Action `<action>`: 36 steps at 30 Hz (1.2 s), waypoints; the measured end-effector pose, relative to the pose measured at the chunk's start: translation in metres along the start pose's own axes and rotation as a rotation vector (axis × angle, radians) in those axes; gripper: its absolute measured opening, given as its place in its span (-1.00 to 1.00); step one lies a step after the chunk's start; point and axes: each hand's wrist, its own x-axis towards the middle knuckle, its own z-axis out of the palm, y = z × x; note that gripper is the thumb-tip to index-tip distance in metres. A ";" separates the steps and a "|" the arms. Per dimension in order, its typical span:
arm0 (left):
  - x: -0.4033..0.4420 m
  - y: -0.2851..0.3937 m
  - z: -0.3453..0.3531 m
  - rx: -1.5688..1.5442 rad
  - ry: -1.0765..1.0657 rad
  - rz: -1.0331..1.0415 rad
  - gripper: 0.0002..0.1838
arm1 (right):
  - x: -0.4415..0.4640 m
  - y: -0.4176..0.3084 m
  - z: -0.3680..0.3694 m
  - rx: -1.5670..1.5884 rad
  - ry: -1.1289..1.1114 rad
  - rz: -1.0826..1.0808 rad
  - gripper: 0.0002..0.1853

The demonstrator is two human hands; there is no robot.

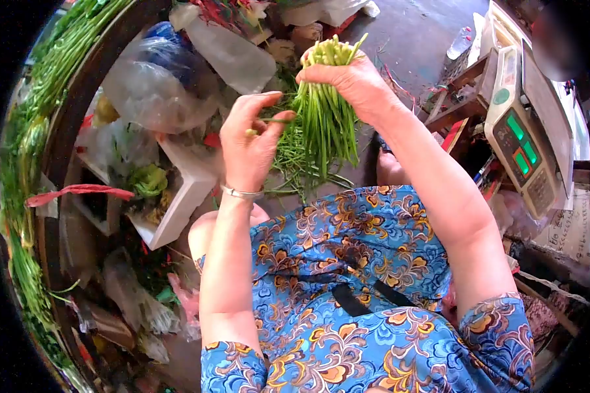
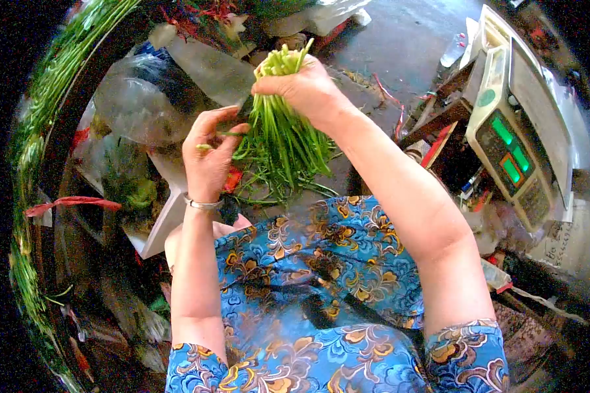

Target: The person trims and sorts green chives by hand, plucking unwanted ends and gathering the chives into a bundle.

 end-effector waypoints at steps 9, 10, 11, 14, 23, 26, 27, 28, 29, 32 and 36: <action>-0.005 0.023 0.001 0.372 -0.072 0.143 -0.81 | 0.007 0.024 0.010 -0.023 -0.086 -0.104 -0.81; -0.006 0.023 0.002 0.373 -0.073 0.143 -0.81 | 0.006 0.025 0.010 -0.022 -0.086 -0.104 -0.81; -0.006 0.023 0.003 0.384 -0.068 0.177 -0.83 | 0.006 0.026 0.010 -0.042 -0.083 -0.100 -0.81; -0.007 0.023 0.003 0.320 -0.035 0.207 -0.84 | 0.010 0.030 0.008 -0.048 -0.041 -0.129 -0.80; -0.015 -0.024 -0.025 -0.183 0.159 -0.229 -0.70 | 0.011 0.002 -0.018 -0.160 0.084 -0.123 -0.84; -0.015 -0.013 -0.027 -0.194 0.039 -0.414 -0.42 | 0.006 0.006 -0.016 -0.186 -0.011 -0.118 -0.81; -0.016 -0.014 -0.025 -0.223 -0.013 -0.429 -0.36 | 0.004 0.006 -0.013 -0.185 -0.011 -0.118 -0.81; -0.015 -0.014 -0.021 -0.162 -0.039 -0.451 -0.37 | 0.001 0.006 -0.008 -0.220 -0.090 -0.102 -0.78; -0.015 -0.014 -0.019 -0.142 -0.084 -0.471 -0.42 | -0.001 0.006 -0.003 -0.256 -0.168 -0.085 -0.76; -0.014 -0.019 -0.007 -0.169 -0.113 -0.543 -0.59 | -0.002 0.019 0.011 -0.219 -0.342 -0.169 -0.75; -0.016 -0.023 0.004 0.150 -0.132 -0.213 -0.76 | -0.009 0.027 0.027 -0.130 -0.439 -0.140 -0.73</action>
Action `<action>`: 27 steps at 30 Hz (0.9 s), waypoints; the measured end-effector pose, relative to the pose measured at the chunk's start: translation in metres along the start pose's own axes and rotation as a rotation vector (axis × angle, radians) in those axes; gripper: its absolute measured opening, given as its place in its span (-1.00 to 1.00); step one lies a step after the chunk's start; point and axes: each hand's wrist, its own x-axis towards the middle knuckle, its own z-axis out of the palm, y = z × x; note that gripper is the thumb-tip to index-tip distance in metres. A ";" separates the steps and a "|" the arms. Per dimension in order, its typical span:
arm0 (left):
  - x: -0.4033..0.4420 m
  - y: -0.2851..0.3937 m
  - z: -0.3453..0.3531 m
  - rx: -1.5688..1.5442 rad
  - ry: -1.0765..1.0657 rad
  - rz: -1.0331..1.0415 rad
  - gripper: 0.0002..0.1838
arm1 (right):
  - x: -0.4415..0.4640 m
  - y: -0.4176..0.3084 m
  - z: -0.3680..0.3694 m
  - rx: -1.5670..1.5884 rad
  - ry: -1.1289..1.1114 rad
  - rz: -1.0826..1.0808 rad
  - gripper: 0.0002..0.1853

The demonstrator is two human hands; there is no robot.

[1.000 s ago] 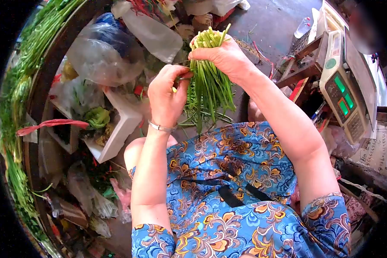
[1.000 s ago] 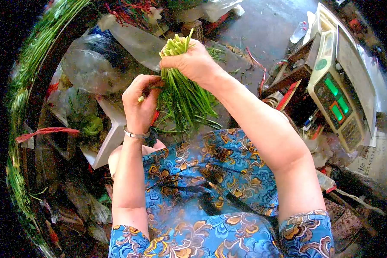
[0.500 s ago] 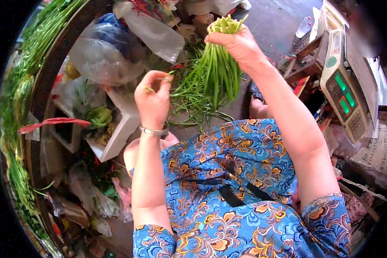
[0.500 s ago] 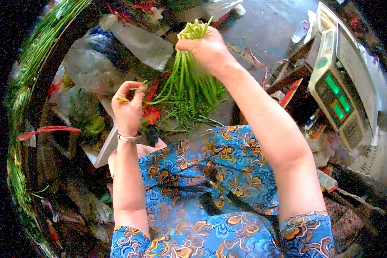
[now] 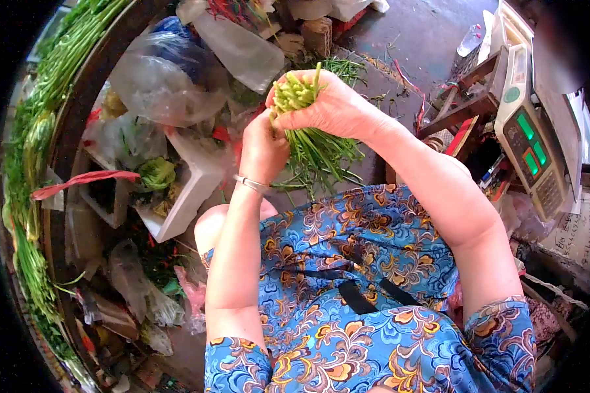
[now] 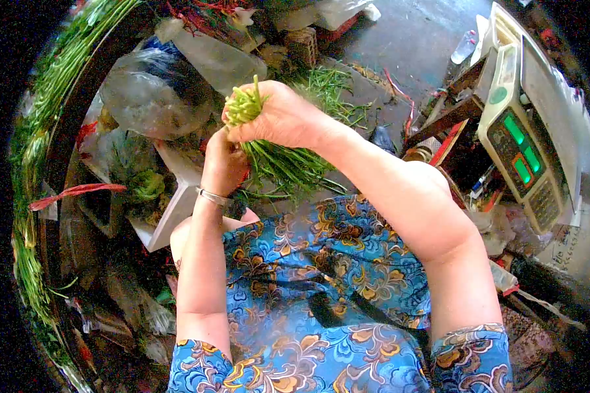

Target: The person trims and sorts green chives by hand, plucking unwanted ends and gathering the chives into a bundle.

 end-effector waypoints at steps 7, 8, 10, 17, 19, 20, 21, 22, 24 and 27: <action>-0.004 0.014 -0.002 0.001 -0.068 -0.067 -0.70 | -0.003 -0.001 0.002 -0.318 0.030 0.050 -0.77; -0.003 0.017 -0.002 0.000 -0.070 -0.067 -0.70 | -0.004 -0.002 0.002 -0.318 0.031 0.052 -0.77; -0.003 0.022 -0.003 -0.051 -0.089 -0.121 -0.69 | -0.004 -0.006 0.004 -0.303 0.022 0.025 -0.79; -0.003 0.017 -0.017 -0.195 -0.120 -0.170 -0.84 | -0.001 -0.037 -0.045 0.042 0.424 0.047 -0.84; -0.007 0.022 -0.031 -0.366 -0.125 -0.227 -0.81 | -0.005 -0.042 -0.077 0.173 0.469 -0.090 -0.82; -0.008 0.022 -0.038 -0.425 -0.135 -0.253 -0.81 | -0.009 -0.043 -0.091 0.221 0.486 -0.108 -0.81; -0.009 0.021 -0.044 -0.485 -0.147 -0.280 -0.81 | -0.013 -0.044 -0.100 0.211 0.489 -0.115 -0.81; -0.010 0.018 -0.047 -0.521 -0.140 -0.256 -0.80 | -0.017 -0.043 -0.108 0.278 0.570 -0.106 -0.81; -0.012 0.015 -0.054 -0.504 -0.098 -0.279 -0.79 | -0.023 -0.040 -0.122 0.422 0.660 -0.081 -0.80; -0.012 -0.003 -0.069 -0.480 -0.111 -0.305 -0.79 | -0.029 -0.037 -0.136 0.438 0.717 -0.069 -0.85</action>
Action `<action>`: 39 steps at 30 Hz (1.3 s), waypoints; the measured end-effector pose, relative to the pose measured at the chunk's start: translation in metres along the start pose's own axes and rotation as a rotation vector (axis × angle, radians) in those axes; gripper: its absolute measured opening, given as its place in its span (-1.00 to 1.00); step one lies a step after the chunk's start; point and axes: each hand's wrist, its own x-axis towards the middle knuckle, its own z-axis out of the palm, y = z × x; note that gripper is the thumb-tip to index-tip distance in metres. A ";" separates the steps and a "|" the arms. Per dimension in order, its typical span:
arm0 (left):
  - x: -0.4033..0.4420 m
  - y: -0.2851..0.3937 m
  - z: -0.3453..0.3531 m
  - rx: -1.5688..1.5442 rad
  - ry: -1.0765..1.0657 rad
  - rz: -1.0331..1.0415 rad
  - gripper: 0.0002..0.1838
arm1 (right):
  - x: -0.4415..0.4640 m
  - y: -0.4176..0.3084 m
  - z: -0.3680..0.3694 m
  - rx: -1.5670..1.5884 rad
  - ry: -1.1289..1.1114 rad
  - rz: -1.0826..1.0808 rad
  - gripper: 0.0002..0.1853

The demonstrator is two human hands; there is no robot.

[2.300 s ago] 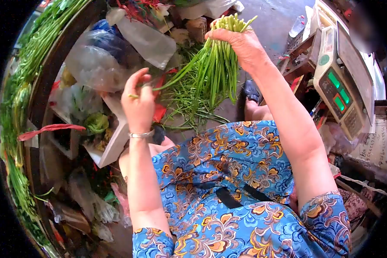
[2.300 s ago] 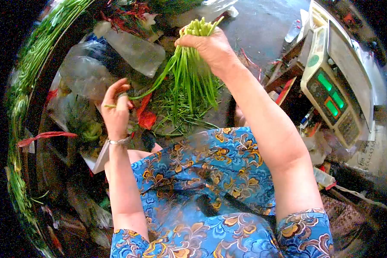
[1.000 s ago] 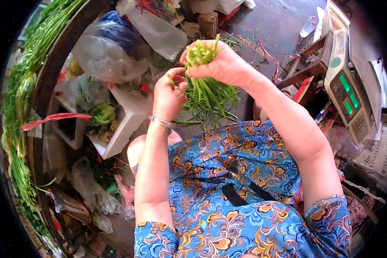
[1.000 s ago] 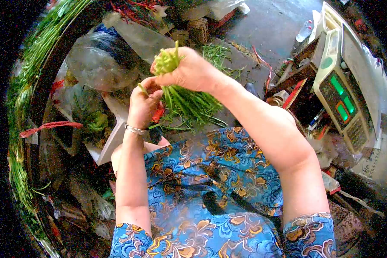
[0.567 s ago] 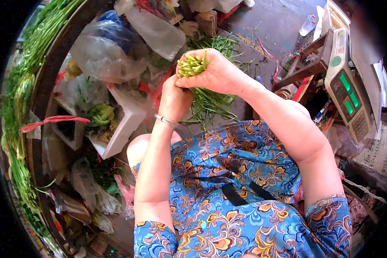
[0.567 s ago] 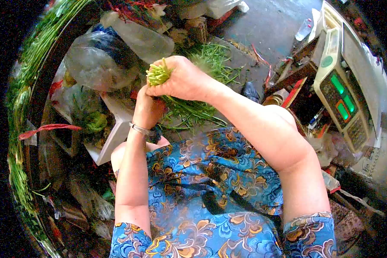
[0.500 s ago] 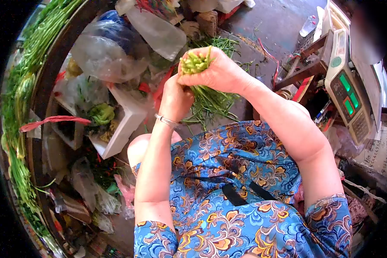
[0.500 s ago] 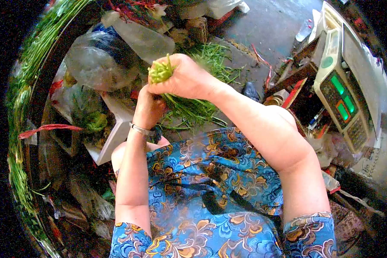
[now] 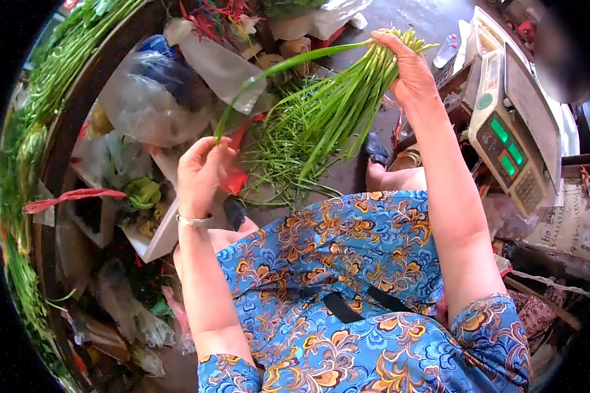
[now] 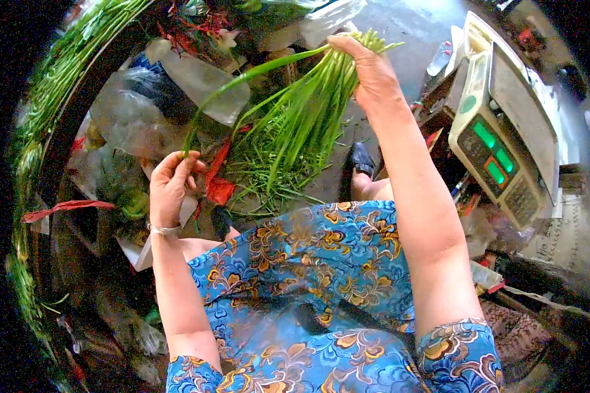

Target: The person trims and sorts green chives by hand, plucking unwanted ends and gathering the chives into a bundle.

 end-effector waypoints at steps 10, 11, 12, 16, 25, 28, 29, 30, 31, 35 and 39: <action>0.003 -0.003 0.015 0.309 0.292 0.192 -0.83 | -0.002 0.011 0.010 -0.176 0.055 -0.115 -0.80; 0.004 -0.005 0.021 0.255 0.281 0.273 -0.86 | -0.001 0.014 0.012 -0.142 0.028 -0.120 -0.80; 0.005 -0.001 0.026 0.303 0.252 0.338 -0.77 | 0.000 0.017 0.012 -0.141 0.028 -0.120 -0.80; 0.008 0.010 0.044 0.705 0.350 0.641 -0.58 | -0.004 0.018 0.021 -0.206 0.047 -0.047 -0.82; -0.008 0.000 0.111 -0.156 -0.589 -0.098 -0.55 | -0.013 0.046 0.050 -0.202 0.097 -0.077 -0.92; -0.008 -0.007 0.129 -0.289 -0.695 -0.193 -0.19 | -0.026 0.053 0.077 -0.197 0.121 -0.143 -0.93; -0.004 -0.013 0.132 -0.431 -0.665 -0.234 -0.14 | -0.030 0.055 0.083 -0.178 0.113 -0.124 -0.93; 0.002 -0.015 0.133 -0.574 -0.633 -0.271 -0.08 | -0.036 0.057 0.089 -0.160 0.106 -0.104 -0.94; 0.007 -0.015 0.131 -0.704 -0.644 -0.263 0.03 | -0.042 0.058 0.090 -0.246 0.053 -0.078 -0.92; 0.009 0.015 0.111 -0.971 -0.577 -0.149 0.17 | -0.069 0.072 0.113 -0.303 -0.120 -0.201 -0.90; 0.011 0.018 0.100 -1.102 -0.338 -0.114 0.24 | -0.100 0.079 0.121 -0.689 -0.400 -0.605 -0.87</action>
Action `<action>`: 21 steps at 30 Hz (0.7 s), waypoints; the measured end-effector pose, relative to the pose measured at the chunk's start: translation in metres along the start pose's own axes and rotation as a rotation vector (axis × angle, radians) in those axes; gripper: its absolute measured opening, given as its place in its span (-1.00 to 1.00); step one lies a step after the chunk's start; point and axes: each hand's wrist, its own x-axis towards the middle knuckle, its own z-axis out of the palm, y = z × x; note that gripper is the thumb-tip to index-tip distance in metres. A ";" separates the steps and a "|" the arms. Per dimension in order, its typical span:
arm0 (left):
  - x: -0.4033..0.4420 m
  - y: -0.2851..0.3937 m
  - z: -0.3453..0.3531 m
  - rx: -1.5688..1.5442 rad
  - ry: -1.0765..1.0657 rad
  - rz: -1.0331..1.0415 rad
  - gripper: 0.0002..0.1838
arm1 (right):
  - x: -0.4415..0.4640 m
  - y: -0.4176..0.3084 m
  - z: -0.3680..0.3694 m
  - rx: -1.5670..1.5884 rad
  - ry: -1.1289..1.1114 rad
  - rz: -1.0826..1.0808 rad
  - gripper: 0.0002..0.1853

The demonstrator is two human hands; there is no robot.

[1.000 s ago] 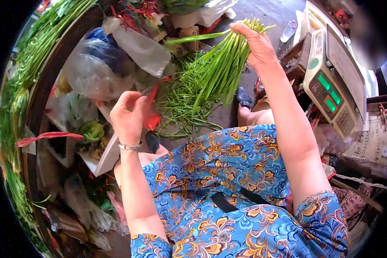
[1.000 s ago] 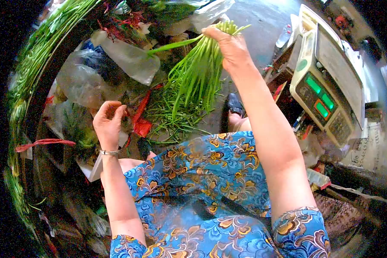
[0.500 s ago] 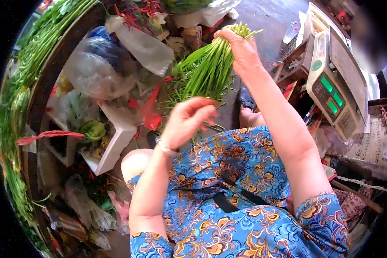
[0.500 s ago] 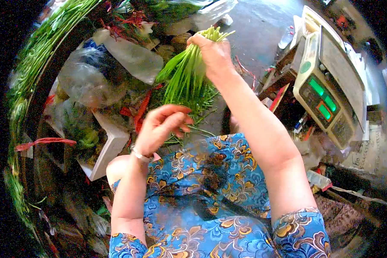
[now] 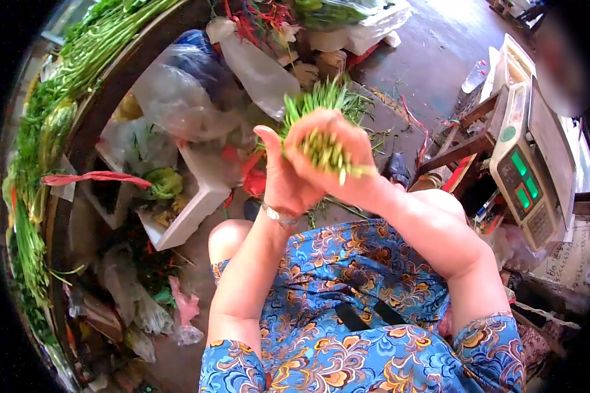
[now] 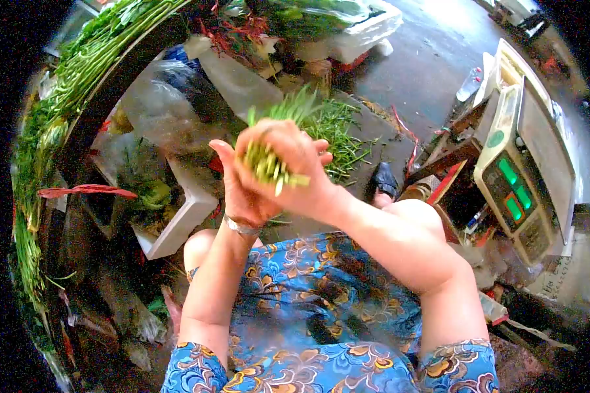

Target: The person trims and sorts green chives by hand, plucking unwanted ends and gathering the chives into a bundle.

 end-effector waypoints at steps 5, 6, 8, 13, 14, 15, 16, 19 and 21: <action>-0.021 0.008 0.004 -0.071 -0.156 -0.053 0.20 | -0.010 -0.004 0.001 -0.087 -0.259 -0.315 -0.79; -0.022 0.008 -0.002 -0.011 -0.206 -0.044 0.17 | -0.014 -0.002 0.001 -0.091 -0.316 -0.370 -0.77; -0.025 0.010 -0.011 0.080 -0.230 -0.065 0.04 | -0.024 -0.001 0.001 -0.091 -0.371 -0.429 -0.75; -0.036 0.016 -0.027 0.116 -0.132 -0.104 -0.18 | -0.039 -0.013 -0.004 -0.258 -0.494 -0.398 -0.71; -0.036 0.016 -0.037 0.122 -0.257 -0.047 -0.28 | -0.041 -0.010 -0.005 -0.273 -0.571 -0.401 -0.67; -0.039 0.018 -0.036 0.126 -0.256 -0.042 -0.28 | -0.042 -0.013 -0.005 -0.270 -0.570 -0.406 -0.67; -0.041 0.020 -0.035 0.199 -0.201 -0.080 -0.29 | -0.043 -0.017 -0.005 -0.331 -0.566 -0.401 -0.64; -0.047 0.036 -0.020 0.198 -0.052 -0.150 -0.47 | -0.040 -0.024 -0.011 -0.441 -0.661 -0.405 -0.49; -0.042 0.040 -0.029 0.272 0.091 -0.094 -0.64 | -0.032 -0.035 -0.017 -0.326 -0.808 -0.307 -0.45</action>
